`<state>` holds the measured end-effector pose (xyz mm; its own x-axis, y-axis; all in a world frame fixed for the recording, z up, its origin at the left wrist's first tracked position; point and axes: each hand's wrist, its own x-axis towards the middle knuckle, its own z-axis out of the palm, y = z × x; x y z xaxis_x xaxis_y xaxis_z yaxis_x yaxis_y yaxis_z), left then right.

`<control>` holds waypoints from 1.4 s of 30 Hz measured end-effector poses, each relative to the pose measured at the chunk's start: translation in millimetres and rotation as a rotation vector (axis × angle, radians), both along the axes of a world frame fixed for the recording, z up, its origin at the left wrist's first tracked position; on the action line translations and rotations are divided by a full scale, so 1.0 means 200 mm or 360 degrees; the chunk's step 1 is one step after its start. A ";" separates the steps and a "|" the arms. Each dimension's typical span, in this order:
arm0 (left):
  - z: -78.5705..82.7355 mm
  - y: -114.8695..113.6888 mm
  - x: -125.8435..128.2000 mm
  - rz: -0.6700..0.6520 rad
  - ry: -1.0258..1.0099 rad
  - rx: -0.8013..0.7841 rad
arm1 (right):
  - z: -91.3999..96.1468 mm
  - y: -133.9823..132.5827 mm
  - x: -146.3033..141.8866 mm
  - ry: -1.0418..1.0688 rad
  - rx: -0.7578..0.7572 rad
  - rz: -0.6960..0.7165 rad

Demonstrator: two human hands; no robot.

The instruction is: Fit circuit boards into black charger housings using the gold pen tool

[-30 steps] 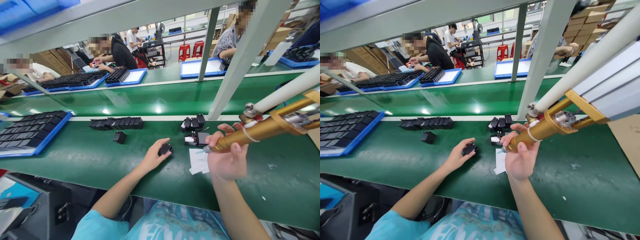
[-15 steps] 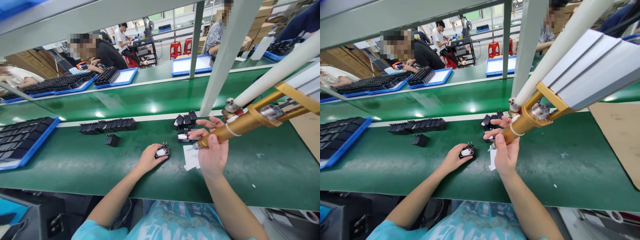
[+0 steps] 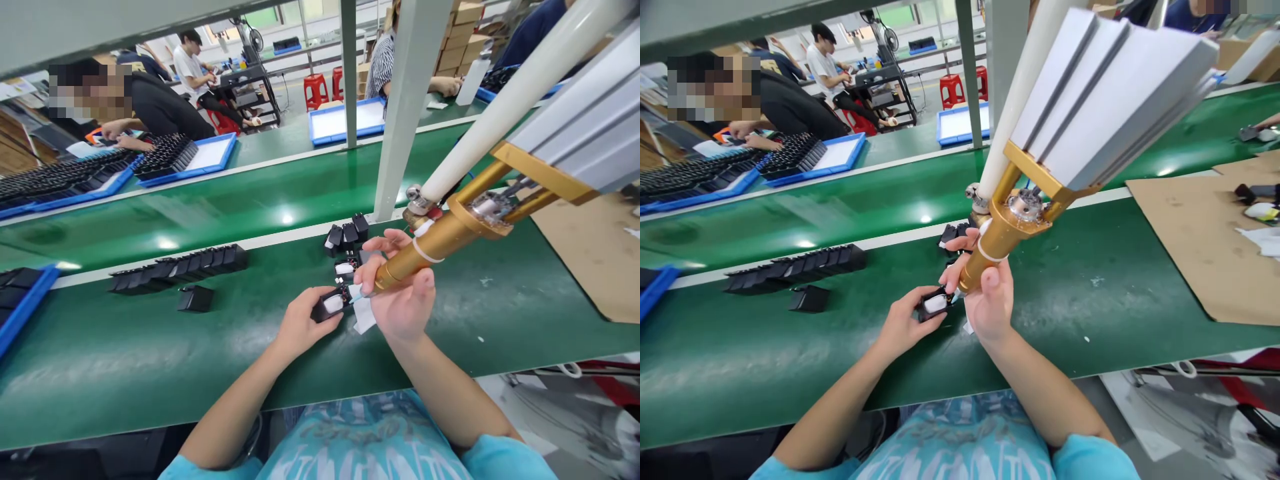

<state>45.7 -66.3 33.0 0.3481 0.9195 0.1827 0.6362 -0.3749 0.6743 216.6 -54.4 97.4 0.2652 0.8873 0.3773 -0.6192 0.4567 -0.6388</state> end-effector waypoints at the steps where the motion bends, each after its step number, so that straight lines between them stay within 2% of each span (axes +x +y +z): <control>1: 0.00 0.00 0.00 0.0003 -0.0019 0.0042 | 0.00 0.00 0.00 0.0004 0.0006 -0.0002; 7: 0.03 -0.02 0.01 -0.0053 -0.0007 0.0172 | 0.00 0.00 0.00 -0.0006 0.0029 -0.0002; 18: 0.04 -0.02 0.01 -0.0029 -0.0044 0.0138 | 0.00 0.00 -0.01 -0.0031 0.0051 -0.0033; 28: -0.02 -0.02 0.05 0.0039 -0.0057 0.0005 | 0.01 -0.01 -0.01 -0.0057 0.0003 -0.0031; 32: -0.05 -0.03 0.09 -0.0014 -0.0096 -0.0054 | 0.01 -0.02 -0.01 -0.0036 -0.0001 -0.0011; 42: -0.08 -0.08 0.13 -0.0090 -0.0207 0.0071 | 0.01 -0.05 -0.03 -0.0042 0.0027 0.0090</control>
